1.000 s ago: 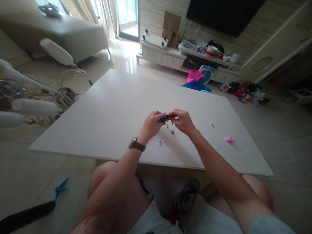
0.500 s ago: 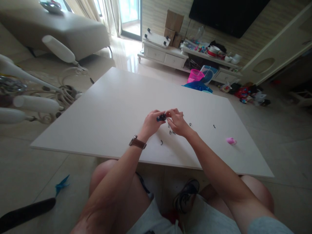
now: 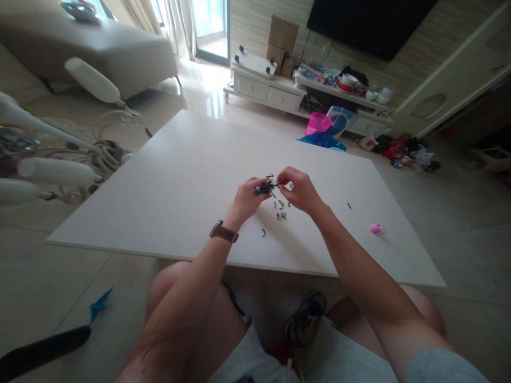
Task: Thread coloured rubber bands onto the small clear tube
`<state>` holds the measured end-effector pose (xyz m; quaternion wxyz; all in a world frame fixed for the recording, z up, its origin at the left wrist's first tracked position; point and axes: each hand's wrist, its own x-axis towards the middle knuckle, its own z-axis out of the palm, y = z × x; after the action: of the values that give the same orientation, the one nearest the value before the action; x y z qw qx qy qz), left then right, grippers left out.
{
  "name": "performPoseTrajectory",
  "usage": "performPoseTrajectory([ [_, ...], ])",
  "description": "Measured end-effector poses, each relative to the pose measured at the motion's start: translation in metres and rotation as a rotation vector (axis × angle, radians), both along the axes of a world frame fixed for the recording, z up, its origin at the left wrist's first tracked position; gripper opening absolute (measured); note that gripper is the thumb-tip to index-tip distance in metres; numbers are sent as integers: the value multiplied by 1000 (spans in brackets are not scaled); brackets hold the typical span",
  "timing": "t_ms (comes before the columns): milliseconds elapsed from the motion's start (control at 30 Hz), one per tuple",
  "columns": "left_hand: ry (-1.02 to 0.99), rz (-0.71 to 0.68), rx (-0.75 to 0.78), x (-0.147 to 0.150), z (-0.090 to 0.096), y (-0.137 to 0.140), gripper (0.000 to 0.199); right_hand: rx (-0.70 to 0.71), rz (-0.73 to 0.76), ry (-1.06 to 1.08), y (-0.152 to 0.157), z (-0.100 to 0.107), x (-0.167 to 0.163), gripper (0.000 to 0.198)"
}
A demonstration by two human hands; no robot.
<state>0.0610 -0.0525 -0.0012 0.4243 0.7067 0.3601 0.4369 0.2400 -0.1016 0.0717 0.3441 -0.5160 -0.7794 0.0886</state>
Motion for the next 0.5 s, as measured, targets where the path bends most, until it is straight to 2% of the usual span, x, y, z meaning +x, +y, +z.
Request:
performPoseTrajectory([
  [167, -17, 12, -7, -1, 3, -1, 46, 26, -70, 75, -4, -5, 11, 5],
  [233, -21, 15, -10, -1, 3, -1, 44, -31, -145, 156, -6, -19, 23, 5],
  [333, -34, 14, -18, -2, 3, 0, 43, -211, -273, 226, -15, -53, 59, 20],
  [400, -41, 23, -27, -3, 3, 1, 44, -232, -442, 199, -26, -79, 98, 24],
  [500, -61, 44, -42, -5, 4, 3, 44, -100, -942, 79, -45, -110, 164, 27],
])
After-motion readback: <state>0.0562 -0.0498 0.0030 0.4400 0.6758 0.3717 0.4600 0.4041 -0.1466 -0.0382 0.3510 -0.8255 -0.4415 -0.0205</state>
